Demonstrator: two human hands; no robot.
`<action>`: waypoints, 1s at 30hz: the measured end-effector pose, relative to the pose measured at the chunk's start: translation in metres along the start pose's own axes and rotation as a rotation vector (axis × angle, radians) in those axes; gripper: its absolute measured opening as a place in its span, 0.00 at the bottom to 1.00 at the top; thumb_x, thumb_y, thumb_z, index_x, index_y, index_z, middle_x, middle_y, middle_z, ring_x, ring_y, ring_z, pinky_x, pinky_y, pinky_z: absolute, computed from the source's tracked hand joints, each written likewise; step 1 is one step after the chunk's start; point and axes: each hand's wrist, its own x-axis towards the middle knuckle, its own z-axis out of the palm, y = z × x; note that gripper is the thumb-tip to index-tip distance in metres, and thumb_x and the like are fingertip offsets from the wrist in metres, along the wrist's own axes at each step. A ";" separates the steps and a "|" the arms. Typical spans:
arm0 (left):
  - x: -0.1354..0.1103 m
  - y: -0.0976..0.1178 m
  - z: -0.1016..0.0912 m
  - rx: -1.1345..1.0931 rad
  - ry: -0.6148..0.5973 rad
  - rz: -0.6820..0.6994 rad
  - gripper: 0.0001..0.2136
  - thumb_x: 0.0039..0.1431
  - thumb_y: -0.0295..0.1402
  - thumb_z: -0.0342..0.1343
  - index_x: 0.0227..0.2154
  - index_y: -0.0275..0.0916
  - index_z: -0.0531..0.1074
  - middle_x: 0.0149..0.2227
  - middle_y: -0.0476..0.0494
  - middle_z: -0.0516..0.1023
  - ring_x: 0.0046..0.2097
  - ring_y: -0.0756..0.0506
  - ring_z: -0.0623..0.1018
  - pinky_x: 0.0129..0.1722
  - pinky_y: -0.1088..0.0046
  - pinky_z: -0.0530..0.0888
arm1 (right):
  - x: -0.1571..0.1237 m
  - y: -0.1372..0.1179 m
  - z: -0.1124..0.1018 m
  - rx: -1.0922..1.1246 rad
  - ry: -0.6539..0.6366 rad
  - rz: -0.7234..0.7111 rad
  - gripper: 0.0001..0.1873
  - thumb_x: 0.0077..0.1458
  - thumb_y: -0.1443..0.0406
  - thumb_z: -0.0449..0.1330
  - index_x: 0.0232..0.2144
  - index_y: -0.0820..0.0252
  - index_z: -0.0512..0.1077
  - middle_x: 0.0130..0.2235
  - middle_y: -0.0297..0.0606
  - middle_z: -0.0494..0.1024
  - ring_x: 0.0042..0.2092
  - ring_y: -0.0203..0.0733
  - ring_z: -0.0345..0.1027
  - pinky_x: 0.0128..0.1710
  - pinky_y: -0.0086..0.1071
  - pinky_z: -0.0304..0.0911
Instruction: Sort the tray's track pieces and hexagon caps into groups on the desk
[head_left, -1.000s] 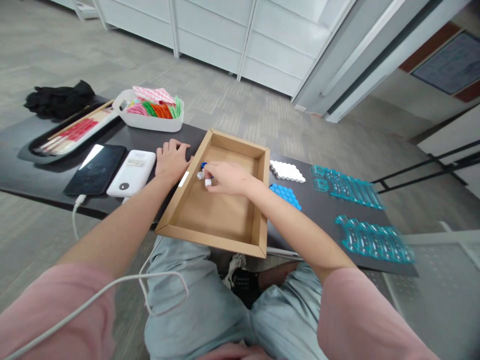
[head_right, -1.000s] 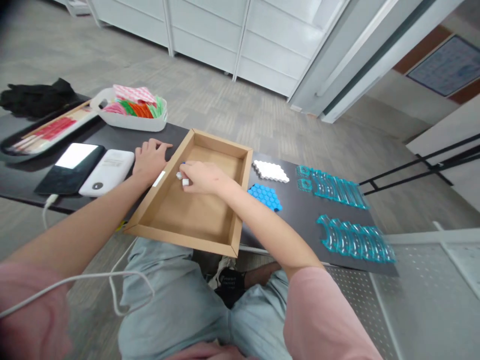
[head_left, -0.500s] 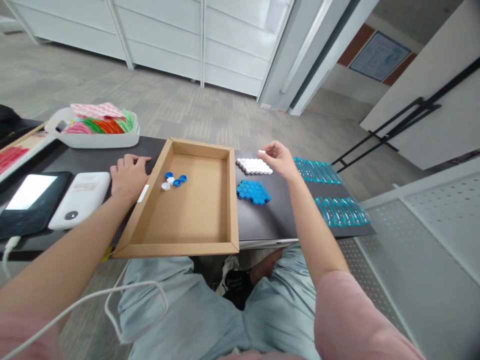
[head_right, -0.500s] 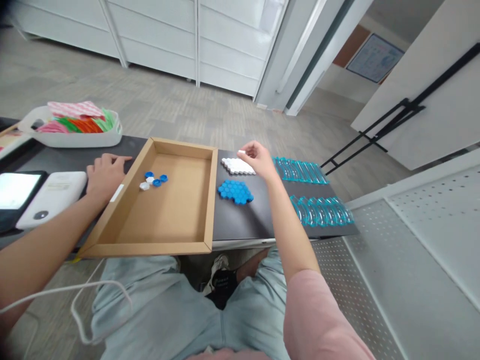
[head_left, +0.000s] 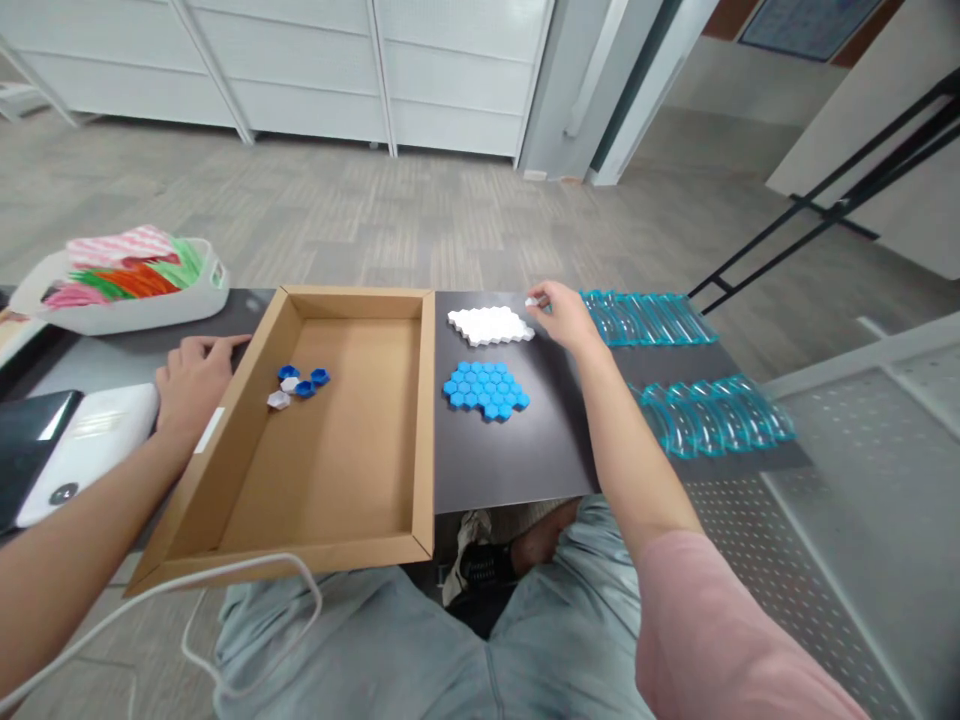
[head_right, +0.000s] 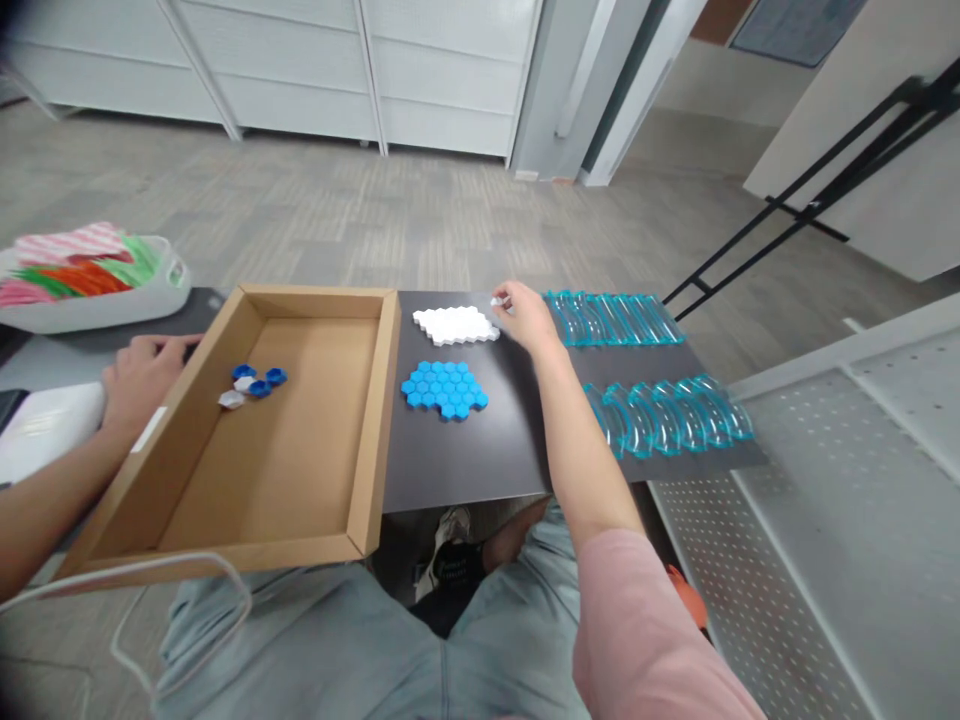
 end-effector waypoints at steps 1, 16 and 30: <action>0.001 0.000 0.000 0.006 -0.008 -0.011 0.36 0.75 0.47 0.36 0.76 0.38 0.69 0.71 0.17 0.68 0.68 0.19 0.70 0.70 0.37 0.70 | -0.001 0.003 0.001 -0.026 -0.013 -0.016 0.11 0.62 0.66 0.64 0.47 0.56 0.80 0.52 0.48 0.87 0.48 0.51 0.82 0.59 0.49 0.75; 0.005 0.002 0.001 0.048 -0.019 -0.077 0.41 0.73 0.50 0.29 0.77 0.36 0.69 0.73 0.16 0.67 0.71 0.19 0.70 0.72 0.39 0.69 | -0.007 0.011 0.004 -0.144 -0.151 -0.011 0.19 0.69 0.68 0.62 0.58 0.56 0.85 0.58 0.48 0.88 0.56 0.53 0.83 0.63 0.49 0.68; 0.004 0.010 -0.006 0.090 -0.041 -0.078 0.40 0.76 0.49 0.29 0.77 0.35 0.69 0.71 0.17 0.69 0.70 0.21 0.72 0.71 0.39 0.71 | -0.010 -0.004 0.005 -0.204 -0.146 0.074 0.16 0.77 0.63 0.59 0.54 0.51 0.87 0.58 0.46 0.89 0.59 0.58 0.80 0.63 0.50 0.60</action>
